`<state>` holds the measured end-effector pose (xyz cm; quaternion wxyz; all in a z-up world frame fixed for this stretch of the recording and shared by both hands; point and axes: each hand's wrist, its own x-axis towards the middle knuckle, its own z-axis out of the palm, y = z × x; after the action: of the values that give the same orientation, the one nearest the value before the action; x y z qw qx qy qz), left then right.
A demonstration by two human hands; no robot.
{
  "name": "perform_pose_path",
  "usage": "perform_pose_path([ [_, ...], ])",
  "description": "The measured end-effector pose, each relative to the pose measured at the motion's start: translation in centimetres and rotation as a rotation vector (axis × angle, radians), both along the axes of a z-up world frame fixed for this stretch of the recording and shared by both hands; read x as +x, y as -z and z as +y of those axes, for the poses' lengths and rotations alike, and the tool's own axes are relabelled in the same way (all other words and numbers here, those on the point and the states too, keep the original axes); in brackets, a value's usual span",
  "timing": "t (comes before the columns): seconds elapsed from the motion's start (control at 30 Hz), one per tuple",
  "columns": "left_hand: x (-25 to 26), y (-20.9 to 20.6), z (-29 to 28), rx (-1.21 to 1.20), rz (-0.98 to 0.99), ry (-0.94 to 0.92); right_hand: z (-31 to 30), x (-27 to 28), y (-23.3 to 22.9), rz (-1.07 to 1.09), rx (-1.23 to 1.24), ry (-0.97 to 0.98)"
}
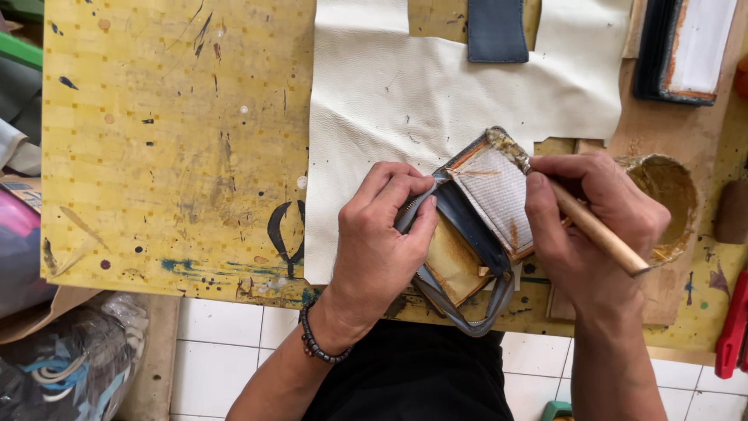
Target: The person prepares a liquid adhesive by pouring a clear liquid from a bottle into a small container and stirring it with a brush. They then apply the adhesive to the interior edges and surfaces of a small zippered pouch using the brush.
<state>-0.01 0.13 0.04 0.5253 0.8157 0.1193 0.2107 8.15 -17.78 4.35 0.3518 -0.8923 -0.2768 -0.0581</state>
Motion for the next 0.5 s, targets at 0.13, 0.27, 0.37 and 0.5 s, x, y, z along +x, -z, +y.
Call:
perform_pose_path([
  [0.13,-0.3,-0.7,0.1,-0.008,0.041,0.029,-0.5,-0.7,0.6,0.005,0.213,0.079],
  [0.27,-1.2,-1.4,0.6,-0.003,0.048,0.119,-2.9,-1.8,2.6,0.018,0.561,0.245],
  [0.37,-2.2,-1.4,0.7,0.154,0.008,0.149,-5.1,-3.2,3.6,-0.076,0.586,0.297],
  [0.5,-3.4,-2.8,0.0,0.391,-0.149,0.230,-8.1,-5.2,5.4,-0.164,0.629,0.308],
])
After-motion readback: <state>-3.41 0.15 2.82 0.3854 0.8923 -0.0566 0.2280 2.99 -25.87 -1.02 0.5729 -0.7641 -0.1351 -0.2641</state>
